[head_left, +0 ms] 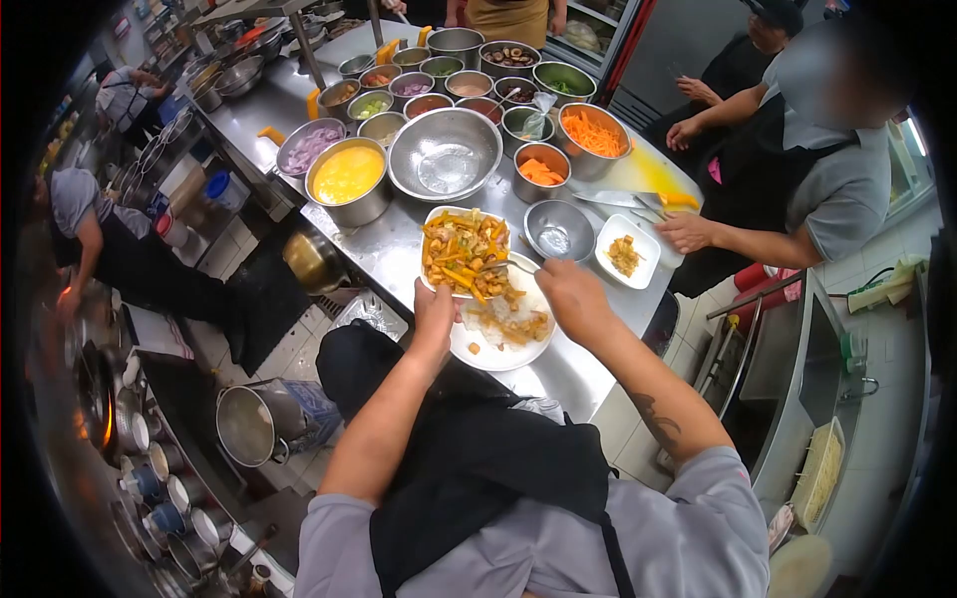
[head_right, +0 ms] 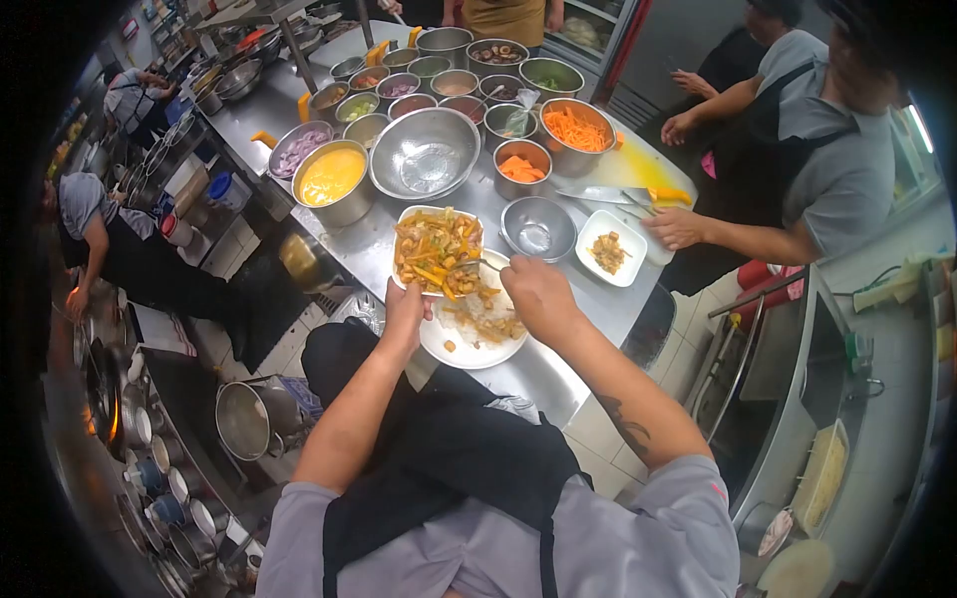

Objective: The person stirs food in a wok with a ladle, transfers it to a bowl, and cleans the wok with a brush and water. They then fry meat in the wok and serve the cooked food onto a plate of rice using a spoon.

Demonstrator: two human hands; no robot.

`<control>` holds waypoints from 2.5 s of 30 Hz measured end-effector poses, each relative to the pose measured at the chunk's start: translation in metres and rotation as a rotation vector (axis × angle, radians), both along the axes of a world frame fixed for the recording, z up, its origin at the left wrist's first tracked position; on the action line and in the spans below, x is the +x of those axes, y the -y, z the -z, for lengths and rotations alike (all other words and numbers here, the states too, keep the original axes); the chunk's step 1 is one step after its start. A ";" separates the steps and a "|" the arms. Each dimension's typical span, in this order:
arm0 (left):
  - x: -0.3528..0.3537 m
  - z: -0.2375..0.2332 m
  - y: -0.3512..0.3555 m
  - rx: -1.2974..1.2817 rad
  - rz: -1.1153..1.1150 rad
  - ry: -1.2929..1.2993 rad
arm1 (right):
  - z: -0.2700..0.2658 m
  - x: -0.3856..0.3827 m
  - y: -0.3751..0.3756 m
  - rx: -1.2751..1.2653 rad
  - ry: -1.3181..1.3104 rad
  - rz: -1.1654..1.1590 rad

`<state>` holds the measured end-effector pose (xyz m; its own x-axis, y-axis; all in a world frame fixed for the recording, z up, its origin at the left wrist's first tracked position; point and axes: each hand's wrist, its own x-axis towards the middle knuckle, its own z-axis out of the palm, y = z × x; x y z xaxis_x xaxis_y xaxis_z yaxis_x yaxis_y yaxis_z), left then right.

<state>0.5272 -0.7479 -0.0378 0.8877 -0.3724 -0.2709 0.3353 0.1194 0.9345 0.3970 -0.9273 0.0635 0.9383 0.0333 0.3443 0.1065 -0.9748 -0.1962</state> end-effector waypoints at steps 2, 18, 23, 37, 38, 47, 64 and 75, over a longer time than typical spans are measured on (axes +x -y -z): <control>0.001 0.000 0.001 0.008 0.019 0.019 | 0.000 0.005 0.002 0.007 0.019 0.016; 0.009 -0.005 0.002 0.035 0.065 0.033 | -0.015 -0.004 0.011 -0.047 -0.062 0.047; 0.005 -0.018 0.009 -0.005 0.054 0.050 | -0.004 0.009 0.000 -0.083 -0.121 -0.035; 0.008 -0.018 0.012 -0.075 0.072 0.062 | 0.010 0.004 0.012 -0.017 -0.098 -0.023; 0.011 -0.018 0.011 -0.064 0.083 0.062 | 0.008 -0.001 0.011 -0.011 -0.094 -0.040; 0.008 -0.025 0.012 -0.053 0.096 0.014 | -0.025 -0.007 0.015 -0.058 -0.121 0.200; 0.008 -0.027 0.014 -0.080 0.095 0.001 | -0.017 -0.056 -0.007 0.060 -0.203 0.137; 0.002 -0.034 0.011 -0.095 0.149 0.075 | -0.007 -0.017 0.005 0.008 -0.038 0.049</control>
<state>0.5293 -0.7585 -0.0039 0.8373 -0.5217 -0.1637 0.2857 0.1622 0.9445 0.3796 -0.9325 0.0703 0.9511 -0.0160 0.3083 0.0508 -0.9769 -0.2074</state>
